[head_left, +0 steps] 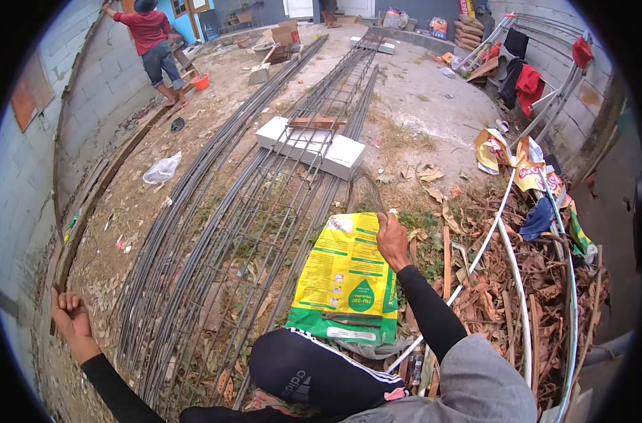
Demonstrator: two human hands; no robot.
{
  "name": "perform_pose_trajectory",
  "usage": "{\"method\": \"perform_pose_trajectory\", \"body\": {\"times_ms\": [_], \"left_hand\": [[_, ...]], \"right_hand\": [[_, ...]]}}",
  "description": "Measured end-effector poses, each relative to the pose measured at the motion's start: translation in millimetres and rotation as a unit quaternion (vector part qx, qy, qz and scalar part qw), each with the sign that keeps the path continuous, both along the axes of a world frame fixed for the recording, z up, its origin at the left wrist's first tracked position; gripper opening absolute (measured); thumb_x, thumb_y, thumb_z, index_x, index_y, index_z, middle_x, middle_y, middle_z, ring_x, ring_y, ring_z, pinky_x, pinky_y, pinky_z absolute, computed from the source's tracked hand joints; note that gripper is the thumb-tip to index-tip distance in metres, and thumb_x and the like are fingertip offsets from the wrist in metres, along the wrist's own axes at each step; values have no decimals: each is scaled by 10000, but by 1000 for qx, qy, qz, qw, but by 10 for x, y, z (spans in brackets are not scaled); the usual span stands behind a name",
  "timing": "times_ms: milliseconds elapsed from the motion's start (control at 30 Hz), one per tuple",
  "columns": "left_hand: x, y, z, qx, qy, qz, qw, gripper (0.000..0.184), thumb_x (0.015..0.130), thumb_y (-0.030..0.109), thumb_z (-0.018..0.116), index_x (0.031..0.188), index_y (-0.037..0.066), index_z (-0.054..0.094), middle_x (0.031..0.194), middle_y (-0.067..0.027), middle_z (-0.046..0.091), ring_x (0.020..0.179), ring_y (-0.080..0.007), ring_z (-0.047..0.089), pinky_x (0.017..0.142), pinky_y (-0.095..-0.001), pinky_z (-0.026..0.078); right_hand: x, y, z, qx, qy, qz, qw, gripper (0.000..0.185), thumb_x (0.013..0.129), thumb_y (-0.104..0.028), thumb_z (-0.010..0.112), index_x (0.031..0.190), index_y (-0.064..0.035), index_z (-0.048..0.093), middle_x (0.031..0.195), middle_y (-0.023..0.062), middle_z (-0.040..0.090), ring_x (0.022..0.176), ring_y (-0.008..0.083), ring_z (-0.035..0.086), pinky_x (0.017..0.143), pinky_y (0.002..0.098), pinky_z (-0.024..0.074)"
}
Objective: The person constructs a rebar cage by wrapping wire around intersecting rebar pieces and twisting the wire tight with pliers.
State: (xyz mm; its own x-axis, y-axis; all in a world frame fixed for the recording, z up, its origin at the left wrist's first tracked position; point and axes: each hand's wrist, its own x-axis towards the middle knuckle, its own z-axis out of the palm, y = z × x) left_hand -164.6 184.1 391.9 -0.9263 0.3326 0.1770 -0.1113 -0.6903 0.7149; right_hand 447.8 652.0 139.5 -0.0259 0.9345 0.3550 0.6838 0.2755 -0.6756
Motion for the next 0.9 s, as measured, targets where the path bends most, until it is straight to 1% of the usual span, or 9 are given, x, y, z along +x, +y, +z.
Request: {"method": "perform_pose_trajectory", "body": {"times_ms": [100,233,400,533,667,700,800,833,900], "left_hand": [[-439,-994,119,21,36,45,998,328,1076,132,560,1354,-42,558,692,11,379,658,-121,400,642,-287,421],[-88,-1598,-128,5,19,96,995,382,1075,91,530,1431,-47,513,751,-11,420,702,-146,422,704,-303,445],[106,-1835,-881,12,26,53,998,462,1093,106,508,1534,-6,426,762,-11,431,695,-139,420,698,-308,446],[318,-1629,-1139,-11,-5,74,997,515,1089,158,545,1568,37,399,770,-3,443,674,-128,412,671,-295,442],[624,-1349,-1199,-23,2,60,998,545,1070,171,595,1566,46,406,782,-5,464,689,-126,430,709,-306,494],[532,-1418,-1329,-18,28,25,999,553,1053,179,628,1552,55,427,888,-8,594,799,-128,562,828,-313,542],[931,-1093,-1034,-54,-54,77,994,539,1040,183,649,1531,74,457,1103,-16,684,1026,-154,654,960,-331,540],[753,-1237,-1181,-61,-43,41,996,507,1041,178,644,1512,91,478,1266,-29,676,1205,-187,640,1049,-359,514],[971,-1060,-1040,-85,-60,47,993,462,1048,169,629,1486,94,500,1276,-36,670,1222,-200,631,1079,-382,505]], "right_hand": [[388,428,514,57,-18,-27,998,435,1083,-410,483,1001,-12,637,827,295,671,793,517,653,655,576,471],[1149,1110,1311,199,-30,-50,978,488,1095,-416,467,958,14,652,818,264,678,803,487,662,685,540,487],[1789,1489,2372,312,-54,-126,940,501,1106,-443,433,1022,4,643,892,253,685,885,477,666,742,555,475],[1681,1427,2576,320,-93,-106,937,429,1104,-448,434,1033,-61,604,821,246,674,797,493,653,660,544,474],[1440,1335,1982,320,-213,-137,913,329,1097,-418,454,1061,-113,572,641,215,635,632,465,657,521,573,467],[1419,1367,1714,295,-246,-127,915,325,1093,-423,459,1069,-117,564,641,208,639,625,454,662,510,568,469],[1424,1391,744,233,-321,-66,916,309,1087,-407,471,1068,-105,536,629,186,640,591,435,656,499,542,477],[1441,1378,381,145,-339,-38,929,339,1077,-426,484,1130,-97,542,744,200,675,707,426,682,576,548,505],[1382,1191,-241,36,-397,-24,917,459,1051,-476,514,1270,-74,537,1014,228,690,983,417,666,769,590,509]]}}
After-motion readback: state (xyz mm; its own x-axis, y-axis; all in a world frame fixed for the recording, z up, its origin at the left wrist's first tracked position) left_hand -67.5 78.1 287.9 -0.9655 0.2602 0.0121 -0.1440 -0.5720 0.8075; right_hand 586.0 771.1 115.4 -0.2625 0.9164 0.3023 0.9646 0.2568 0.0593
